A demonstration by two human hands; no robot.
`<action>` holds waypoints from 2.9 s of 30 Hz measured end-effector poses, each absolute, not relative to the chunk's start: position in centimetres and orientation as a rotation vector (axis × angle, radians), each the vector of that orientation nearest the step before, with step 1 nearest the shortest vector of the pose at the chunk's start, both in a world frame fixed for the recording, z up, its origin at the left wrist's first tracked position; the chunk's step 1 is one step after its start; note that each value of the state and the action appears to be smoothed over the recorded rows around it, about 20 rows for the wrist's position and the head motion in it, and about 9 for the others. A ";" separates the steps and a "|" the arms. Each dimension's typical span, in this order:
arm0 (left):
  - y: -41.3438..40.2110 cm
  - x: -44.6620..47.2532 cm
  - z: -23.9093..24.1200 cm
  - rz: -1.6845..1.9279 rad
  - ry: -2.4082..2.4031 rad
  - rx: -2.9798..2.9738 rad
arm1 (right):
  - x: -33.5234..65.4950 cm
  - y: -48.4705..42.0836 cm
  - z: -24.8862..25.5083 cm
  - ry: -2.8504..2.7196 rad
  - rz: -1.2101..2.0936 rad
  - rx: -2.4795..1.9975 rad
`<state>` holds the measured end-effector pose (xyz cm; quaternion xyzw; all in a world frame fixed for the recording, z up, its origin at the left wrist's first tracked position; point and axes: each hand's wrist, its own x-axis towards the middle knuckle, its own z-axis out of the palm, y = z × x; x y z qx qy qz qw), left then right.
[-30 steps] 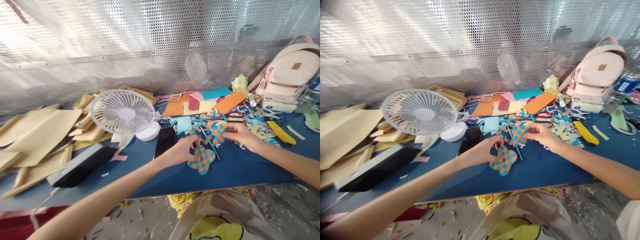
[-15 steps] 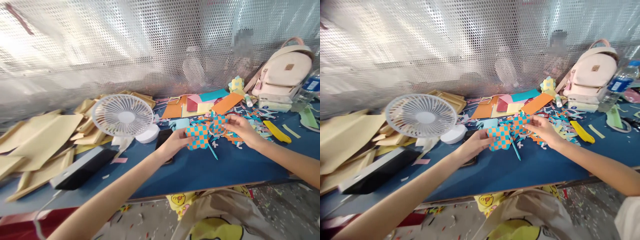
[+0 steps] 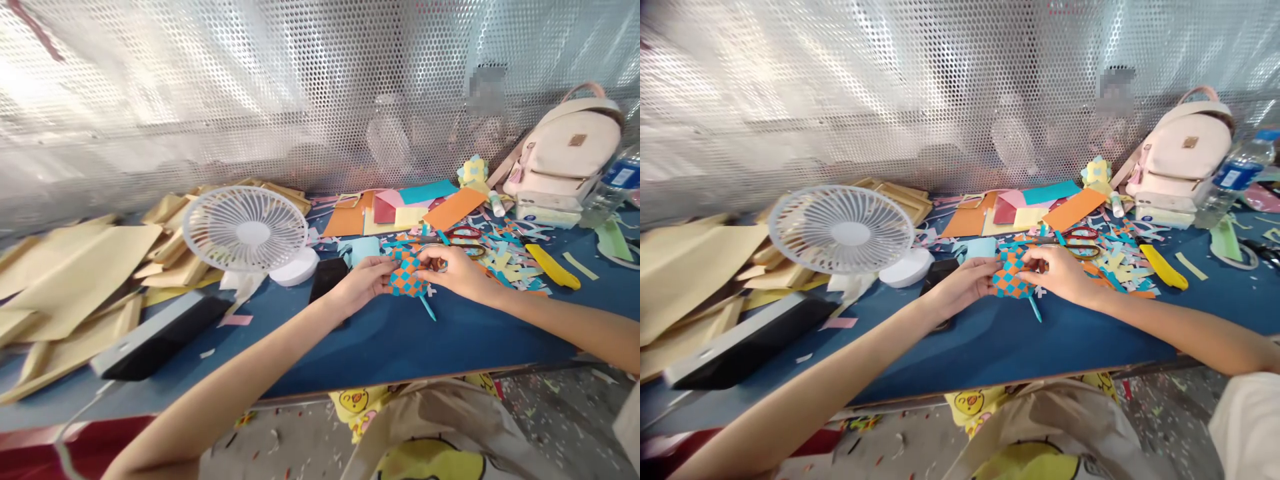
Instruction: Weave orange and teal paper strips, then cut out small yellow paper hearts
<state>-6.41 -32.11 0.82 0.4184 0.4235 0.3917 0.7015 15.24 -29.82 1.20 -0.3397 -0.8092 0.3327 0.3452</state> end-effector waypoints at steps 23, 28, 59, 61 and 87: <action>-33.8 -5.8 1.6 0.932 0.979 1.035 | 15.3 -29.6 0.7 -2.106 0.791 -0.949; -34.3 -5.4 1.5 0.966 1.061 1.142 | 15.2 -29.5 0.5 -2.119 0.743 -0.926; -35.4 -6.4 0.3 1.274 1.213 2.543 | 16.3 -31.4 -0.2 -2.185 -0.125 -0.495; -35.3 -6.9 0.4 1.269 1.217 2.666 | 16.3 -31.5 -0.2 -2.214 -0.109 -0.513; -34.9 -5.9 -0.5 1.062 1.309 1.847 | 15.3 -31.4 -1.4 -2.179 0.404 -0.791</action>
